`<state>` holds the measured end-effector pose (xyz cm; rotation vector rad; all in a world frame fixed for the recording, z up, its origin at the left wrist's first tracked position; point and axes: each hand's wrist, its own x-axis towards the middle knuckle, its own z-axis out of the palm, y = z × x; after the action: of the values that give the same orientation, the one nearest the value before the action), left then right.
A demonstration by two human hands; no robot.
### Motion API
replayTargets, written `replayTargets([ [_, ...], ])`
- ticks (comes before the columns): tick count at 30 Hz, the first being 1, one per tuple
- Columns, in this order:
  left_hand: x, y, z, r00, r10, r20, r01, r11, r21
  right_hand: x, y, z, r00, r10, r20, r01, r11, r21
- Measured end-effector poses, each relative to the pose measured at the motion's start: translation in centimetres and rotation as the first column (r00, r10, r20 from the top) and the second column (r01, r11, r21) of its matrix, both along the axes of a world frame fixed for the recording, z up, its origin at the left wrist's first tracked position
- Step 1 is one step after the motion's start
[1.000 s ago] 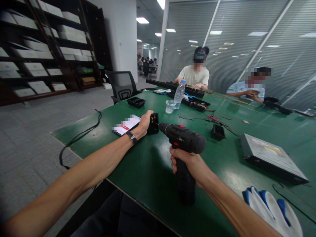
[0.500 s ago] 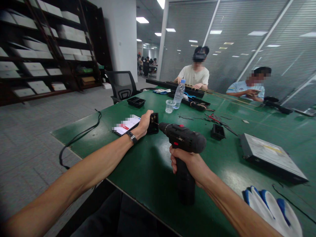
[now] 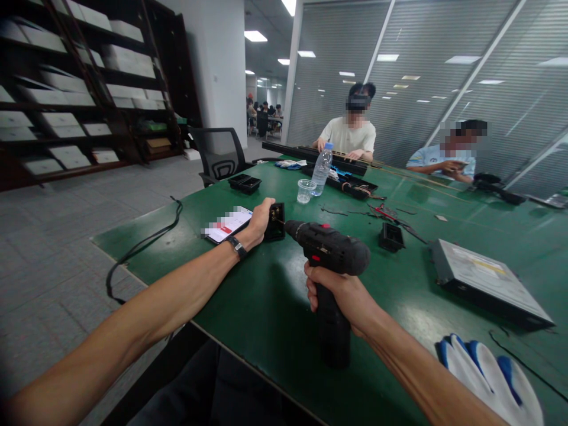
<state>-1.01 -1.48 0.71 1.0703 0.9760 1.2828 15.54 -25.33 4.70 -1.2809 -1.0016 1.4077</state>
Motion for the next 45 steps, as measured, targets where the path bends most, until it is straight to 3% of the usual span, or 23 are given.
replayTargets([
  [21, 0.15, 0.45, -0.4, 1.0, 0.023, -0.012, -0.023, 1.0, 0.011, -0.16, -0.1, 0.32, 1.0, 0.009, -0.022, -0.009, 1.0, 0.001],
  [34, 0.07, -0.06, 0.28, 1.0, 0.001, -0.017, -0.002, 1.0, -0.014, -0.04, 0.09, 0.0, 1.0, 0.001, -0.022, -0.002, 1.0, -0.007],
  [45, 0.16, 0.4, -0.34, 0.999, 0.019, -0.03, -0.018, 0.999, 0.048, 0.09, 0.06, -0.03, 1.0, 0.003, -0.025, -0.003, 1.0, 0.001],
])
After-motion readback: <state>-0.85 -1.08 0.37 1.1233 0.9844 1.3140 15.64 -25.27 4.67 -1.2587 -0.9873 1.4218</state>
